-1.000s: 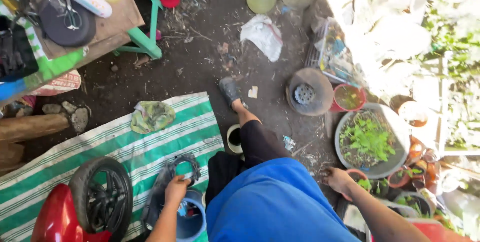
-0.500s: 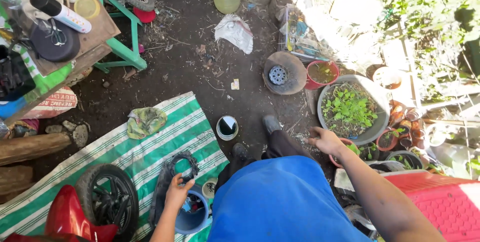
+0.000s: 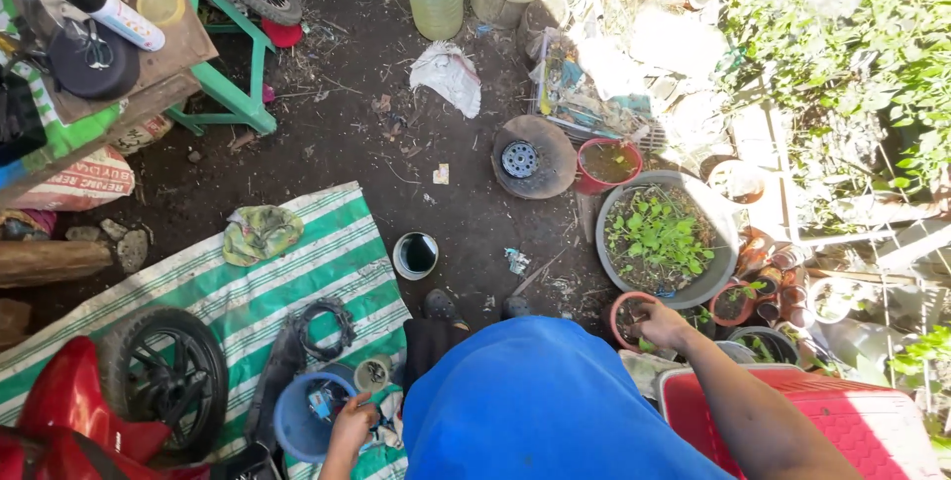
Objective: Spray painting a motorcycle part and cleaning the engine area with a cloth.
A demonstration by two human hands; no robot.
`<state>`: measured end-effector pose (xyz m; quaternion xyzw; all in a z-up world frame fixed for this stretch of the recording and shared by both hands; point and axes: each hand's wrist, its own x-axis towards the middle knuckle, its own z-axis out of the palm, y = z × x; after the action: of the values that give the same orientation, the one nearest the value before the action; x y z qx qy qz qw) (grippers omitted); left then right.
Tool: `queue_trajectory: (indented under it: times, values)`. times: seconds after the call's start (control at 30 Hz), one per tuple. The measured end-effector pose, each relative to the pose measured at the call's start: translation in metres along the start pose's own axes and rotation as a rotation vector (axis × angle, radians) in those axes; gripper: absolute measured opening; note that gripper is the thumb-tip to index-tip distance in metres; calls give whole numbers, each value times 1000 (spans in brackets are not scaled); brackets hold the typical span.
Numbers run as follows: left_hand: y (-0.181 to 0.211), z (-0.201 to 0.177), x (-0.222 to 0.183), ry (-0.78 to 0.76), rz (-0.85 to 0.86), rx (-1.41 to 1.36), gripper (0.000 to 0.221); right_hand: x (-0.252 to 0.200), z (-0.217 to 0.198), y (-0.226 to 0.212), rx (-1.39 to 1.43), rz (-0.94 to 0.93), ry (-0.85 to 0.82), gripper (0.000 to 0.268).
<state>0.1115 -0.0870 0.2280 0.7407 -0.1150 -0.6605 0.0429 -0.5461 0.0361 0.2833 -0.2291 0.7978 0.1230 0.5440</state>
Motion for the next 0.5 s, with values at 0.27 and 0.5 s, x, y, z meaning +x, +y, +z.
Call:
queue_trajectory:
  times: [0.27, 0.5]
  values:
    - [-42, 81, -41, 196, 120, 419, 43, 9, -17, 47, 243, -8, -27, 67]
    - [-50, 102, -71, 310, 140, 899, 54, 18, -7, 38, 129, -169, -41, 59]
